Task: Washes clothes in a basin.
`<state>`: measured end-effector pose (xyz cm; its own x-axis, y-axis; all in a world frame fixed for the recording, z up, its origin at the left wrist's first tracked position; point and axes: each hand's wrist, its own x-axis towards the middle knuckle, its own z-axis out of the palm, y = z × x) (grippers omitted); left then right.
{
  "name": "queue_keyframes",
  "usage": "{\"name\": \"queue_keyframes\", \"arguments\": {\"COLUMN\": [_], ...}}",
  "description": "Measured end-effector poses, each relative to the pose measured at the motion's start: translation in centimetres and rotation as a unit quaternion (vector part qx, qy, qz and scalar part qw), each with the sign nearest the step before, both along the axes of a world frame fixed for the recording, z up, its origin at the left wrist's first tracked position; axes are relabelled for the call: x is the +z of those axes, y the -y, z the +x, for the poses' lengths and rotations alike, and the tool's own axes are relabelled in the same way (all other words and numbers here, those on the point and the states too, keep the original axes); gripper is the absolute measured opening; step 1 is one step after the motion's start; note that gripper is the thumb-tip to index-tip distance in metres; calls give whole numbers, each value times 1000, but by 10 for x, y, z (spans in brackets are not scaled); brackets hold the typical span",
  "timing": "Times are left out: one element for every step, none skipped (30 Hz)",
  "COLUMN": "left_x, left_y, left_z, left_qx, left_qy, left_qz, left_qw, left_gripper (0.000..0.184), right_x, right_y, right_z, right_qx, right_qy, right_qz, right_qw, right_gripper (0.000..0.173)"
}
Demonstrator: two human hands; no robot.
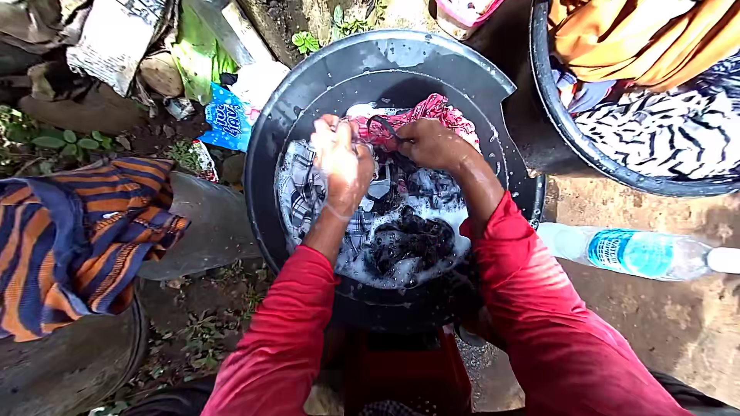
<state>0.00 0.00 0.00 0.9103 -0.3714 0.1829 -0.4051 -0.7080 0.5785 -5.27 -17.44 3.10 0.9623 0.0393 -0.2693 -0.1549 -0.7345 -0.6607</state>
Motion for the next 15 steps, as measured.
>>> {"name": "queue_keyframes", "arguments": {"left_x": [-12,-25,-38,-52,-66,-78,-90,-102,-111,-118,-120,-121,-119,-118,-118], "left_y": [5,9,14,17,17,14,6,1,-2,-5,-5,-5,-5,-6,-5], "left_z": [-18,-31,-39,-41,-39,-33,-26,-16,-8,-5,-1,2,4,5,5], "left_qx": [-82,-166,-235,-282,-305,-316,-320,-315,-313,-313,-308,-299,-287,-275,-262], "left_qy": [18,-6,-45,-79,-94,-94,-77,-64,-58,-59,-68,-83,-112,-139,-156], "left_qz": [36,101,179,245,282,297,293,285,277,271,265,253,246,244,242], "left_qw": [996,981,954,924,905,896,898,903,907,908,911,917,919,919,921], "left_gripper": [27,28,34,42,49,54,58,61,61,60,58,54,51,54,62], "right_x": [-4,-17,-39,-66,-95,-120,-139,-150,-159,-167,-173,-177,-181,-181,-173], "right_y": [11,16,16,16,16,19,20,22,24,25,26,28,29,27,24], "right_z": [-11,-21,-29,-34,-40,-45,-47,-48,-48,-53,-56,-56,-54,-52,-50], "right_qx": [-20,-39,-50,-62,-82,-107,-125,-137,-148,-160,-170,-180,-189,-192,-190], "right_qy": [-34,-90,-138,-168,-166,-131,-97,-66,-41,-17,10,37,46,34,-4], "right_qz": [-86,-143,-176,-185,-187,-183,-188,-190,-184,-164,-139,-116,-108,-118,-133], "right_qw": [996,985,973,966,965,968,969,970,971,973,975,976,975,974,973], "right_gripper": [24,31,48,72,86,84,69,55,51,53,56,58,63,68,76]}}
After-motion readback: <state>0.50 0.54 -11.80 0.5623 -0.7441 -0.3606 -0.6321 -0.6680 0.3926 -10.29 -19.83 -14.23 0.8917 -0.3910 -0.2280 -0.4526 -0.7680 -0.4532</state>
